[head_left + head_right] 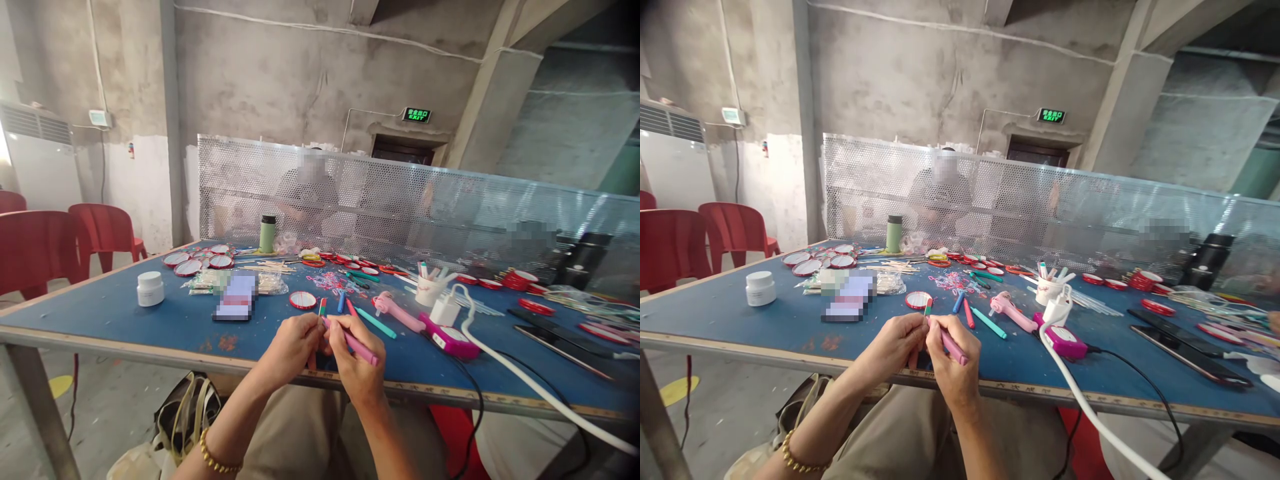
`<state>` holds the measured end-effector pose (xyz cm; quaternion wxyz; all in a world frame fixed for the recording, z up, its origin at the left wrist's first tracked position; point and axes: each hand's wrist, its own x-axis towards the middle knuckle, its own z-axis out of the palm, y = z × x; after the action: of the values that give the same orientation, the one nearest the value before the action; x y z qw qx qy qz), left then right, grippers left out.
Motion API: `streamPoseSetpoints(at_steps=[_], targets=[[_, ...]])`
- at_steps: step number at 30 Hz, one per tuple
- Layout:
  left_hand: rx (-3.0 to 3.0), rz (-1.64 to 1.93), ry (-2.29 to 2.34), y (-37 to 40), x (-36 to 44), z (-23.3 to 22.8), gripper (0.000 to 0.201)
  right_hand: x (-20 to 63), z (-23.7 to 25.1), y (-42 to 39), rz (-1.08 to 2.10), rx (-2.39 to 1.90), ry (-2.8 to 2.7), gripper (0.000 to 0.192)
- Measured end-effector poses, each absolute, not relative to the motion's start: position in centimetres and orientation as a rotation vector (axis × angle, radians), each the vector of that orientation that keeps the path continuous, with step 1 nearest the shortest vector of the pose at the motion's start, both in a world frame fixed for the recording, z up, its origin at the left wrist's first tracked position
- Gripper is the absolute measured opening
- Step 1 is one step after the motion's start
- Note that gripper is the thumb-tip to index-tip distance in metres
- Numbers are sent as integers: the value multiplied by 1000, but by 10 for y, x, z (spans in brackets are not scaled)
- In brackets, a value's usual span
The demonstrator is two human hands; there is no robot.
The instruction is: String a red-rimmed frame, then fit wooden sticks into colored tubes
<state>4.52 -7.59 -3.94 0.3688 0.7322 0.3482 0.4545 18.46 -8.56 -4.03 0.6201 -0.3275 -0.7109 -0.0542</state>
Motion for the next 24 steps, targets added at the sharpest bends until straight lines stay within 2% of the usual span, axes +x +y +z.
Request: streamPoseSetpoints(at_steps=[24], targets=[[1878, 1173, 885, -74, 45, -42, 37, 185, -42, -85, -113, -769, -1634, 18]])
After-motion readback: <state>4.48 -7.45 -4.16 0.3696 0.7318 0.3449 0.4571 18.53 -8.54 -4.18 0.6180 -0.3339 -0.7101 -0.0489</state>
